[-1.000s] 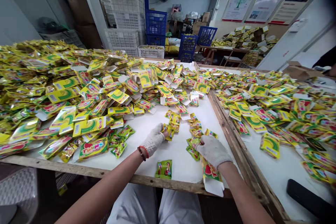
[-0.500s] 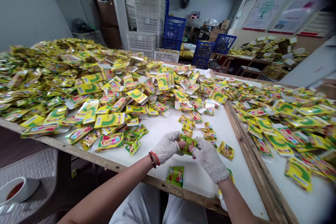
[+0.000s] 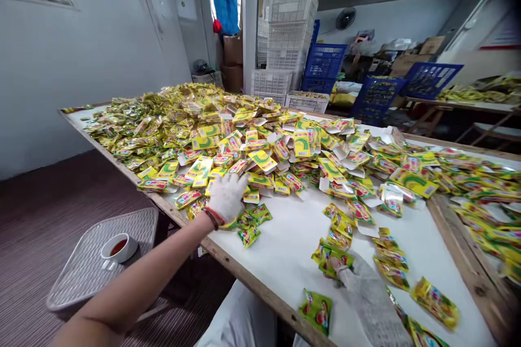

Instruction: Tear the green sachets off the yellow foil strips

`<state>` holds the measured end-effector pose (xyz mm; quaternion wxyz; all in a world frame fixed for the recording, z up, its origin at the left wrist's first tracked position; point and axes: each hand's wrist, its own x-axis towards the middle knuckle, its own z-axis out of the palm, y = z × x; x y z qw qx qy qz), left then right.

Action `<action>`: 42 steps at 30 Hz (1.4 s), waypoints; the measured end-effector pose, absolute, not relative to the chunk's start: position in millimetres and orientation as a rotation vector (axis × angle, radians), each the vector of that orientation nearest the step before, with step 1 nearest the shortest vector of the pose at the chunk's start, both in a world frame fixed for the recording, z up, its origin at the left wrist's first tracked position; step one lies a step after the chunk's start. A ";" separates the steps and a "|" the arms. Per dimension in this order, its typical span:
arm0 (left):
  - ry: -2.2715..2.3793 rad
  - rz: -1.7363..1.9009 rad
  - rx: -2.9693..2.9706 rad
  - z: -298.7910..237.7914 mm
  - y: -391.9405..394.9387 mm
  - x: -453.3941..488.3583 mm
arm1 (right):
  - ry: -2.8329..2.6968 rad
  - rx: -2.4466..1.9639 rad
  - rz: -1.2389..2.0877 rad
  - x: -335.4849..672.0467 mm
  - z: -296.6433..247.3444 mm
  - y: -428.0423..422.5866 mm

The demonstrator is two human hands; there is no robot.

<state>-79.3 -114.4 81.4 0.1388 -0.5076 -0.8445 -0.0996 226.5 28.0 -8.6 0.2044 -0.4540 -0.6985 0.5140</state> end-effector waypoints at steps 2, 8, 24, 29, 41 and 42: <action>-2.452 -0.146 -1.428 86.9 -125.3 -102.7 | -1.913 -1.265 1.475 229.3 -14.4 30.5; -2.358 -1.034 -1.749 87.1 -118.1 -76.9 | -1.794 -1.091 1.582 219.5 4.9 16.1; -2.504 0.133 -1.621 90.3 -159.2 -88.4 | -1.786 -1.181 1.521 219.4 -4.6 16.4; -2.230 0.160 -1.860 73.1 -156.6 -103.3 | -1.805 -1.173 1.537 217.1 -0.3 9.1; -2.255 -0.298 -2.138 77.5 -112.3 -31.5 | -1.471 -0.971 1.780 218.3 16.4 -0.8; -2.254 -0.323 -2.169 70.6 -106.2 -18.1 | -1.472 -0.951 1.797 220.2 18.9 -2.5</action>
